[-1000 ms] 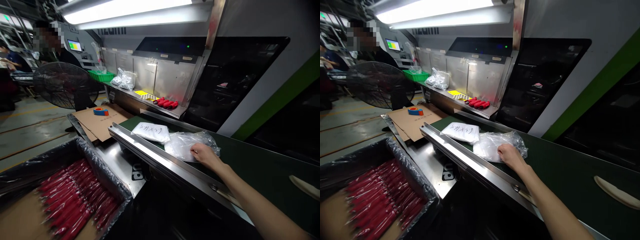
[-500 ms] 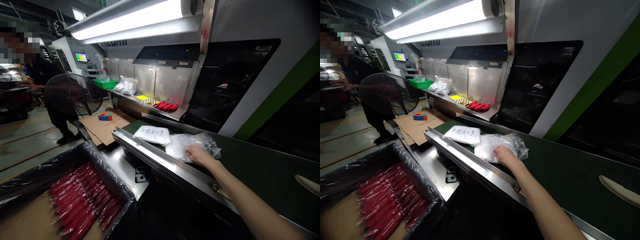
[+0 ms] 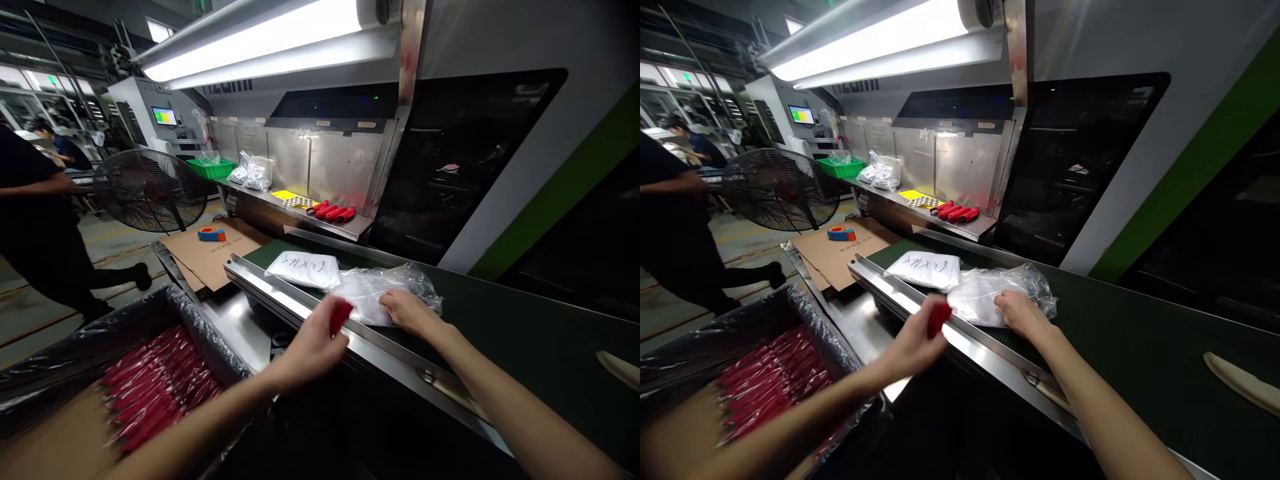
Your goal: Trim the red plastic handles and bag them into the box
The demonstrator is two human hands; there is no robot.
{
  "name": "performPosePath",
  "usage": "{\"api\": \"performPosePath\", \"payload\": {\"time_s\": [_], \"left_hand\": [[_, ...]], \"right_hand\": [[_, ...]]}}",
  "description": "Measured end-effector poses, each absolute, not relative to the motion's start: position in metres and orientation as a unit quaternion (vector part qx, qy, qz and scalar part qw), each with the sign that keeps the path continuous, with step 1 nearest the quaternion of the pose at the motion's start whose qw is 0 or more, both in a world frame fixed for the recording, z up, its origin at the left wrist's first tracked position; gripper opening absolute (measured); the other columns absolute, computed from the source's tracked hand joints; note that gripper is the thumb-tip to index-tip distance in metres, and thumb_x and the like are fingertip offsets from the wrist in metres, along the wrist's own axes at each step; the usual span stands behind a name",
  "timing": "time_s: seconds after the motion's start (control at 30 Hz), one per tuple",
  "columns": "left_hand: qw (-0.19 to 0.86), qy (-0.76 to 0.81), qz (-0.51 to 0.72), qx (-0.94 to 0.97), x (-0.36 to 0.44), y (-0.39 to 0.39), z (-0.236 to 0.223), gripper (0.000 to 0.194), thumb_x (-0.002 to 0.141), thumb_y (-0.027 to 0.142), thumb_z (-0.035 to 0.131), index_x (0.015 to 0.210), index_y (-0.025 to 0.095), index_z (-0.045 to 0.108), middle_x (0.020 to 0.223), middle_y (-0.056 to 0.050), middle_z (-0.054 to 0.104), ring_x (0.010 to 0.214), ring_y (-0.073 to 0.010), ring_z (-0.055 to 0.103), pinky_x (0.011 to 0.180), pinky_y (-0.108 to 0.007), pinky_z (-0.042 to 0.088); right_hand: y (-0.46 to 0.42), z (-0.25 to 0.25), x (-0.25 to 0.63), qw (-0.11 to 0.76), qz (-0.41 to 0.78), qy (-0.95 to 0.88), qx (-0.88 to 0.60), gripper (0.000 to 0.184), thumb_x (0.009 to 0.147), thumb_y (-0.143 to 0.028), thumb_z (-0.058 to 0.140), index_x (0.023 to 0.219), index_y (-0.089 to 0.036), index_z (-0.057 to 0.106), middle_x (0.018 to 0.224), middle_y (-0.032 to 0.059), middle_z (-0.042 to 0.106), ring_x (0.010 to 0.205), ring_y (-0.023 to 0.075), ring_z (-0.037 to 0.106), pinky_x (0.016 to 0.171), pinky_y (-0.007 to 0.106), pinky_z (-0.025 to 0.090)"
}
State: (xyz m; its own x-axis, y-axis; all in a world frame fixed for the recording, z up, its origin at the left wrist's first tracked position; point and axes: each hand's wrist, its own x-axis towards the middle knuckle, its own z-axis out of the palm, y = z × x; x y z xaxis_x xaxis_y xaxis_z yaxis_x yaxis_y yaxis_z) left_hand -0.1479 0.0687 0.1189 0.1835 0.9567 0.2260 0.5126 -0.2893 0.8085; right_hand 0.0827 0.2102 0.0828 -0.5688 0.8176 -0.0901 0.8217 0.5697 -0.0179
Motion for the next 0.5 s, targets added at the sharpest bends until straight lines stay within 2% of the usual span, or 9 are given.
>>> {"api": "performPosePath", "payload": {"time_s": [0.07,0.13,0.23,0.37,0.5], "left_hand": [[0.262,0.52,0.355,0.732,-0.142,0.137,0.132,0.04,0.081,0.007,0.053,0.12,0.016,0.048,0.107,-0.006,0.059,0.095,-0.0179,0.057,0.088,-0.035,0.048],[0.242,0.518,0.306,0.762,-0.133,0.198,0.137,0.033,0.085,0.02,0.064,0.116,0.015,0.053,0.109,-0.007,0.059,0.097,-0.0209,0.058,0.088,-0.04,0.05],[0.237,0.528,0.22,0.785,-0.117,0.261,0.129,0.03,0.089,0.032,0.065,0.112,0.015,0.058,0.108,-0.007,0.06,0.095,-0.0208,0.06,0.085,-0.041,0.053],[0.238,0.555,0.157,0.781,-0.106,0.293,0.105,0.032,0.09,0.035,0.064,0.114,0.015,0.058,0.107,-0.007,0.061,0.092,-0.0202,0.062,0.082,-0.039,0.055],[0.22,0.586,0.191,0.756,-0.108,0.301,0.088,0.035,0.091,0.037,0.062,0.119,0.016,0.056,0.112,-0.009,0.061,0.097,-0.0217,0.062,0.085,-0.041,0.055]], "right_hand": [[0.211,0.083,0.082,0.04,-0.025,0.887,0.46,0.026,0.095,-0.039,0.056,0.105,-0.015,0.062,0.108,0.0058,0.063,0.097,0.0162,0.061,0.087,0.038,0.052],[0.211,0.085,0.082,0.042,-0.021,0.889,0.455,0.026,0.095,-0.039,0.056,0.105,-0.015,0.062,0.106,0.0055,0.063,0.096,0.0161,0.061,0.086,0.038,0.052],[0.21,0.088,0.081,0.044,-0.015,0.892,0.449,0.025,0.095,-0.038,0.056,0.103,-0.015,0.062,0.104,0.0049,0.063,0.094,0.0155,0.061,0.085,0.036,0.053],[0.214,0.09,0.082,0.049,-0.012,0.895,0.443,0.023,0.095,-0.037,0.055,0.1,-0.016,0.062,0.103,0.0048,0.063,0.091,0.0143,0.06,0.083,0.035,0.053],[0.218,0.087,0.089,0.045,-0.028,0.9,0.433,0.022,0.095,-0.036,0.057,0.095,-0.015,0.063,0.098,0.0039,0.063,0.088,0.0134,0.061,0.082,0.034,0.053]]}}
